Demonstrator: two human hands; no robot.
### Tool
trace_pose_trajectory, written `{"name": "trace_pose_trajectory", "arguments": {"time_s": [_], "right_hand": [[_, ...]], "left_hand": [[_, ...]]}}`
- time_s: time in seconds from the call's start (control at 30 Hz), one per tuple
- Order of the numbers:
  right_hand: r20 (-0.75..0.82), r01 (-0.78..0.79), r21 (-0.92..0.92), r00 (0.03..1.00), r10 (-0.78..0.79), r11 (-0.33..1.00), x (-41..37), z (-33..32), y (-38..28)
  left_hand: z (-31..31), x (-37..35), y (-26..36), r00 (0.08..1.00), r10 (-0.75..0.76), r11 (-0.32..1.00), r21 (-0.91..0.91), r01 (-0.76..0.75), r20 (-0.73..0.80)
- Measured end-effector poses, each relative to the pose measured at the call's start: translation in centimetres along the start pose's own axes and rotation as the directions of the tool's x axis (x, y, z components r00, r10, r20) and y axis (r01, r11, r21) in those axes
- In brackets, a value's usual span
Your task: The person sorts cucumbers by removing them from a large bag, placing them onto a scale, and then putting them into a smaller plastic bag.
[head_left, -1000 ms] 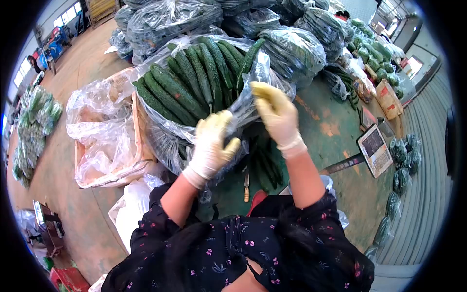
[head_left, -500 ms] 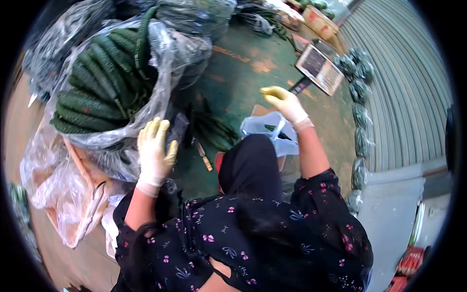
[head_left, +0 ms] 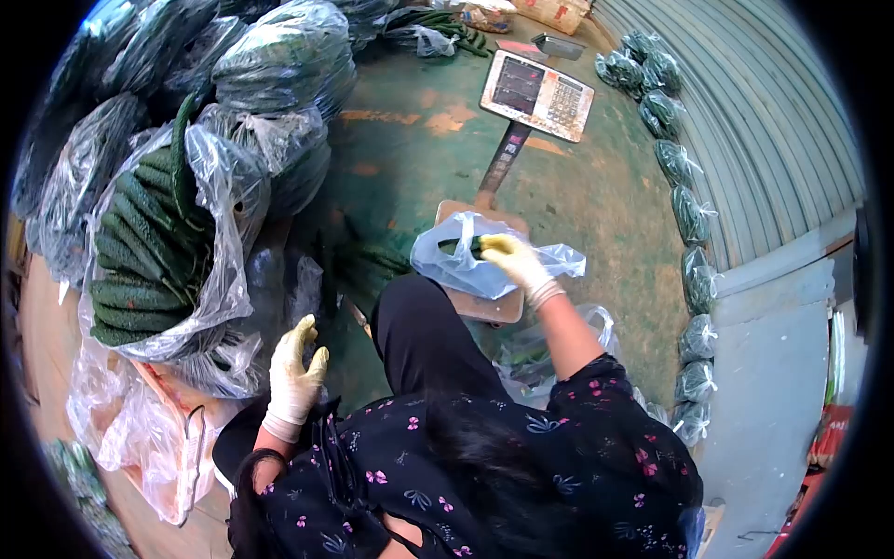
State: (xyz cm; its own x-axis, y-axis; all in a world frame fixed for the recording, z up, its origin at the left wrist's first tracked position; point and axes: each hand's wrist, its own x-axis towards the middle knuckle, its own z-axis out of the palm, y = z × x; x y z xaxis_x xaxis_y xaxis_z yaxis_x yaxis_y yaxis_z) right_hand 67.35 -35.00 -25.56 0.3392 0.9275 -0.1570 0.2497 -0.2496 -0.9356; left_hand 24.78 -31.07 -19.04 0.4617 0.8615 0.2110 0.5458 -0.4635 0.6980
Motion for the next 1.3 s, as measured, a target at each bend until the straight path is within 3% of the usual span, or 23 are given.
{"name": "trace_pose_trajectory", "arguments": {"time_s": [0.17, 0.2, 0.33, 0.4, 0.43, 0.5, 0.53, 0.57, 0.63, 0.7, 0.8, 0.9, 0.93, 1.07, 1.13, 1.17, 1.27, 1.3], "right_hand": [[0.119, -0.012, 0.091, 0.993, 0.002, 0.996, 1.9, 5.2, 0.0], [0.137, -0.027, 0.141, 0.990, 0.008, 0.990, 2.3, 5.8, 0.5], [0.119, -0.048, 0.056, 0.992, 0.041, 0.997, 2.6, 5.8, -0.3], [0.121, -0.060, 0.245, 0.992, 0.031, 0.968, 2.7, 5.6, -0.8], [0.123, -0.059, 0.244, 0.992, 0.029, 0.968, 2.6, 5.4, -1.3], [0.136, -0.091, 0.707, 0.991, -0.009, 0.701, 2.4, 4.9, -3.1], [0.088, -0.034, 0.751, 0.995, -0.049, 0.660, 2.3, 4.4, -4.2], [0.040, 0.094, 0.699, 0.985, -0.170, 0.709, 2.9, 3.6, -4.2], [-0.034, 0.150, 0.723, 0.983, -0.181, 0.675, 2.9, 2.2, -5.5], [-0.144, 0.204, 0.662, 0.979, -0.145, 0.722, 2.9, 0.0, -6.6], [-0.064, 0.217, 0.676, 0.969, -0.237, 0.704, 3.4, -2.5, -7.8], [0.027, 0.215, 0.657, 0.951, -0.307, 0.723, 2.6, -2.5, -11.7], [0.086, 0.258, 0.654, 0.909, -0.409, 0.711, 2.6, -2.3, -12.6], [0.176, 0.186, 0.703, 0.890, -0.421, 0.687, 1.0, 0.1, -18.8], [0.201, 0.181, 0.714, 0.872, -0.446, 0.676, 0.3, 1.4, -20.5], [0.278, 0.175, 0.746, 0.795, -0.540, 0.643, 0.5, 1.9, -20.4], [0.218, 0.131, 0.742, 0.881, -0.421, 0.658, -2.6, 6.4, -21.3], [0.224, 0.241, 0.712, 0.812, -0.539, 0.660, -2.5, 7.7, -20.4]], "left_hand": [[1.6, 0.2, -1.3, 0.989, -0.126, 0.984, -0.114, 0.135, 0.083], [2.2, 0.1, -2.0, 0.976, -0.199, 0.953, -0.217, 0.213, 0.085], [3.0, -0.4, -2.8, 0.962, -0.260, 0.911, -0.307, 0.275, 0.090], [3.2, -0.7, -2.9, 0.933, -0.333, 0.850, -0.387, 0.359, 0.133], [3.3, -1.0, -3.1, 0.933, -0.335, 0.849, -0.387, 0.359, 0.130], [3.5, -1.6, -3.6, 0.913, -0.370, 0.793, -0.455, 0.406, 0.171], [3.5, -1.7, -3.4, 0.907, -0.379, 0.772, -0.476, 0.421, 0.186], [3.3, -1.9, -3.2, 0.907, -0.381, 0.773, -0.476, 0.419, 0.180], [2.7, -2.0, -2.5, 0.902, -0.391, 0.751, -0.502, 0.429, 0.185], [2.4, -1.9, -2.9, 0.900, -0.401, 0.761, -0.485, 0.431, 0.171], [1.2, -2.8, -3.8, 0.937, -0.341, 0.860, -0.378, 0.343, 0.074], [-1.2, -2.9, -3.1, 0.924, -0.383, 0.895, -0.254, 0.368, -0.013], [-1.7, -3.5, -3.5, 0.909, -0.414, 0.858, -0.355, 0.372, -0.048], [-4.2, -5.7, -5.4, 0.880, -0.465, 0.724, -0.613, 0.314, -0.099], [-4.8, -6.8, -5.7, 0.853, -0.502, 0.689, -0.663, 0.293, -0.145], [-4.9, -7.2, -6.0, 0.849, -0.506, 0.661, -0.702, 0.265, -0.156], [-5.7, -7.9, -4.6, 0.818, -0.559, 0.687, -0.628, 0.366, -0.135], [-6.0, -7.9, -3.5, 0.810, -0.576, 0.661, -0.643, 0.387, -0.105]]}}
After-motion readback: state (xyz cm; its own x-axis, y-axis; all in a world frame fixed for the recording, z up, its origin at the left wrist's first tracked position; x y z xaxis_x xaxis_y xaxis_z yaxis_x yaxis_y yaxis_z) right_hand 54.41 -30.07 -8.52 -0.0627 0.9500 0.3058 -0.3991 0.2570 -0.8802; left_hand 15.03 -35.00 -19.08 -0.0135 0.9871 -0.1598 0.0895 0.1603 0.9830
